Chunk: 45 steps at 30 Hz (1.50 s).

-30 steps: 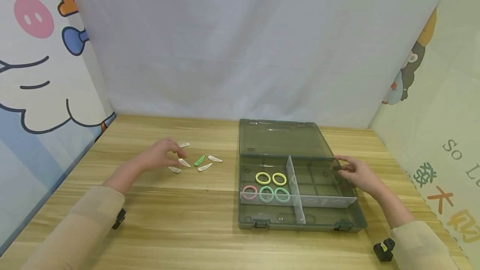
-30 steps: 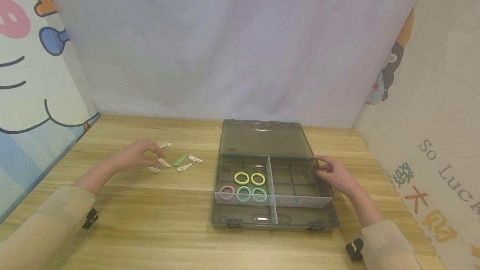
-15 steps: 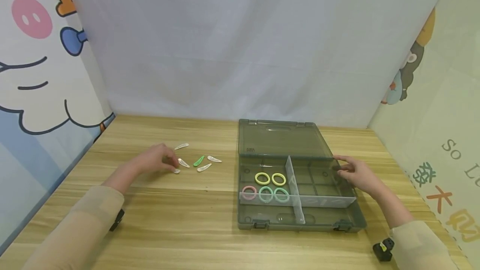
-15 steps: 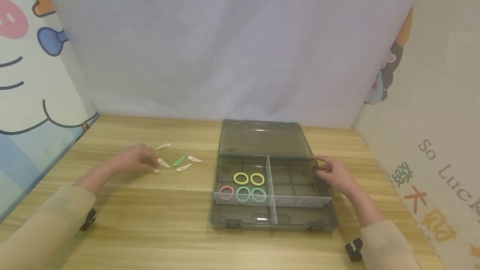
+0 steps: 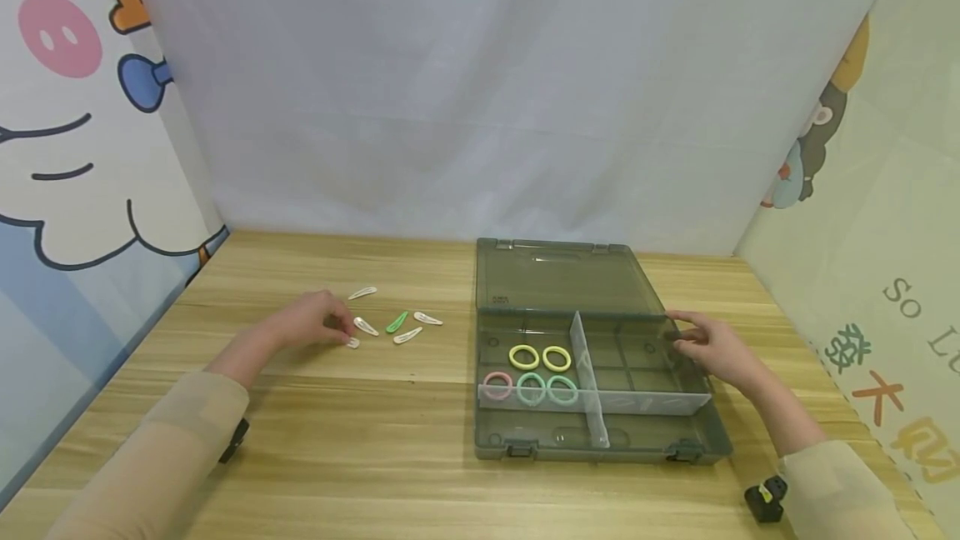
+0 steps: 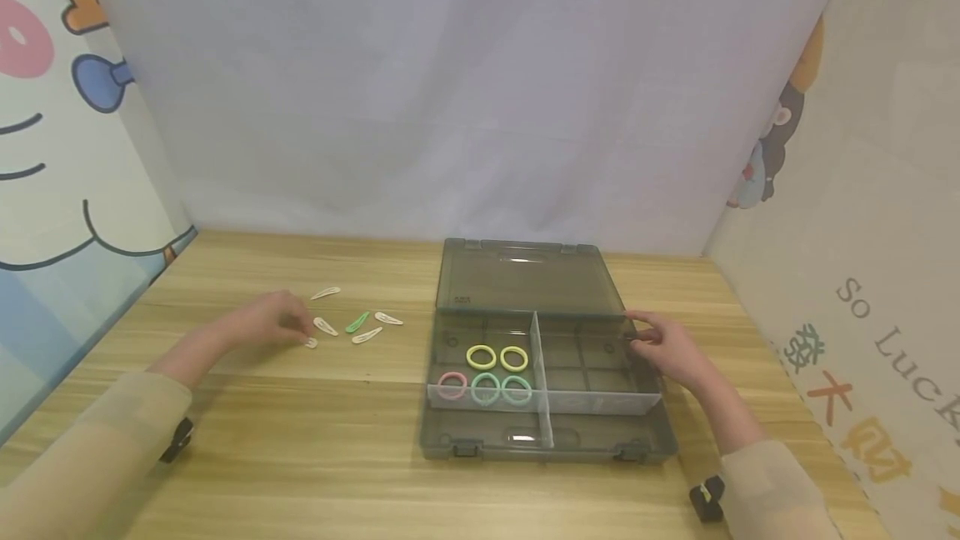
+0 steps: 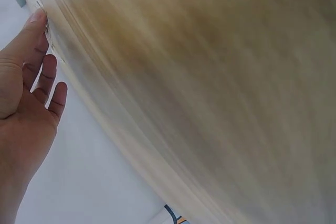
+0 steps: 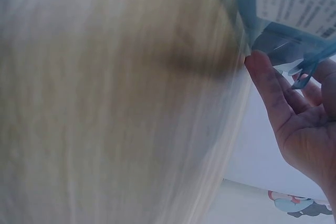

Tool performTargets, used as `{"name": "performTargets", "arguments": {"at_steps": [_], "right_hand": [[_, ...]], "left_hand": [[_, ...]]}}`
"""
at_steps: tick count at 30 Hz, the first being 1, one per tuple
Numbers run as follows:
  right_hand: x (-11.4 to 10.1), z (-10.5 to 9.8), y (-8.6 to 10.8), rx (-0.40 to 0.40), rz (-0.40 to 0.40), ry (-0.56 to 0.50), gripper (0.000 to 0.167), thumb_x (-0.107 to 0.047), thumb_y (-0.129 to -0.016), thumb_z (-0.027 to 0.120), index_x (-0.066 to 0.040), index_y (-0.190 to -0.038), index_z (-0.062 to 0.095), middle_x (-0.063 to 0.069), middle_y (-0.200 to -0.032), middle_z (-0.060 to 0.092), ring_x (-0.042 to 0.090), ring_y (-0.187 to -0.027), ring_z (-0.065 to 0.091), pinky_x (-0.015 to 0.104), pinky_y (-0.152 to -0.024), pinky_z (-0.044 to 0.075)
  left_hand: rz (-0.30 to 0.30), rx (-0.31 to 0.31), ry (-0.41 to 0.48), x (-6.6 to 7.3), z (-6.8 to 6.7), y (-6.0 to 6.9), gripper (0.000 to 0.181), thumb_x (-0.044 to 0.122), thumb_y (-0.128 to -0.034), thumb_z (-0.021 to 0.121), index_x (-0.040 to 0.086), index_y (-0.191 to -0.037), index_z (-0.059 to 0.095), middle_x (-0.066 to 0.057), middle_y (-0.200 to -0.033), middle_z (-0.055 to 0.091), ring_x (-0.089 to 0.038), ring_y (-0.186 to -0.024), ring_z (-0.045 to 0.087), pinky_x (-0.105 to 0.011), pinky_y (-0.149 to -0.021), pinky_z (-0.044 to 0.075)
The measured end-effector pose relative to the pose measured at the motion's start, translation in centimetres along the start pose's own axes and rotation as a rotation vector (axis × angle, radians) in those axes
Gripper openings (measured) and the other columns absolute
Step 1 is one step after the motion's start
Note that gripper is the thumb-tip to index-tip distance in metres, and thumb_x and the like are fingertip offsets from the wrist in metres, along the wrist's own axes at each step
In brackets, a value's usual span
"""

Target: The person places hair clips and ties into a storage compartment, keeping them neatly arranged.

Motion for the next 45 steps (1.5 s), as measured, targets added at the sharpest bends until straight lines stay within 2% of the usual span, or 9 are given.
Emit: {"name": "performTargets", "arguments": {"at_steps": [7,12,14,19,23,37,45], "right_hand": [[-0.1,0.0,0.0,0.000,-0.010,0.002,0.055,-0.011,-0.096,0.051,-0.003,-0.146,0.029,0.041,-0.129,0.044,0.008,-0.052,0.044,0.026,-0.042,0.035],[-0.2,0.0,0.0,-0.001,-0.021,-0.004,0.055,-0.013,-0.096,0.051,-0.003,-0.147,0.029,0.041,-0.129,0.044,0.007,-0.048,0.037,0.026,-0.042,0.035],[-0.1,0.0,0.0,-0.001,-0.020,-0.008,0.055,-0.012,-0.096,0.051,-0.003,-0.146,0.030,0.041,-0.128,0.044,0.007,-0.045,0.030,0.025,-0.042,0.035],[-0.2,0.0,-0.1,-0.002,-0.017,-0.014,0.055,-0.010,-0.096,0.051,-0.003,-0.146,0.030,0.041,-0.128,0.044,0.006,-0.044,0.029,0.025,-0.042,0.034],[-0.3,0.0,0.0,-0.002,-0.015,-0.014,0.055,-0.010,-0.096,0.050,-0.003,-0.146,0.030,0.041,-0.128,0.044,0.006,-0.043,0.027,0.024,-0.042,0.034],[-0.3,-0.1,0.0,0.001,-0.012,-0.001,0.055,-0.010,-0.096,0.051,-0.003,-0.146,0.031,0.041,-0.127,0.045,0.005,-0.043,0.025,0.024,-0.041,0.034],[-0.3,-0.1,0.1,0.002,-0.008,-0.003,0.054,-0.010,-0.095,0.051,-0.002,-0.145,0.031,0.041,-0.127,0.045,0.004,-0.044,0.026,0.024,-0.042,0.034]], "left_hand": [[-0.001,-0.020,0.032,0.0,-0.1,0.2,0.005,0.014,-0.0838,0.071,0.016,-0.080,0.068,0.009,-0.079,0.063,-0.007,-0.073,0.055,-0.028,-0.072,0.048],[0.008,-0.003,0.061,1.0,-0.5,0.1,0.007,0.012,-0.0863,0.068,0.015,-0.080,0.067,0.007,-0.073,0.060,-0.009,-0.065,0.048,-0.024,-0.061,0.042],[0.017,0.011,0.053,1.5,-0.7,0.0,0.008,0.012,-0.0868,0.067,0.015,-0.079,0.067,0.007,-0.074,0.060,-0.010,-0.067,0.048,-0.025,-0.062,0.042],[0.038,0.042,0.021,2.5,-1.2,-0.3,0.008,0.012,-0.0873,0.066,0.015,-0.080,0.067,0.009,-0.076,0.060,-0.011,-0.075,0.050,-0.030,-0.071,0.043],[0.059,0.068,0.005,3.5,-1.5,-0.7,0.007,0.011,-0.0875,0.065,0.013,-0.081,0.067,0.009,-0.076,0.060,-0.012,-0.077,0.051,-0.032,-0.073,0.044],[0.084,0.158,0.044,6.8,-2.9,-2.5,0.005,0.015,-0.0889,0.065,0.016,-0.084,0.065,0.006,-0.079,0.060,-0.013,-0.078,0.051,-0.032,-0.072,0.045],[0.100,0.183,0.048,9.6,-4.1,-3.6,0.008,0.019,-0.0903,0.064,0.012,-0.090,0.068,0.005,-0.082,0.062,-0.015,-0.082,0.052,-0.037,-0.077,0.044]]}}
Point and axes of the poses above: each hand's wrist, its own y-axis away from the middle knuckle, its own z-axis out of the palm, x = y × z, the point moved 4 cm from there along -y, towards the middle knuckle
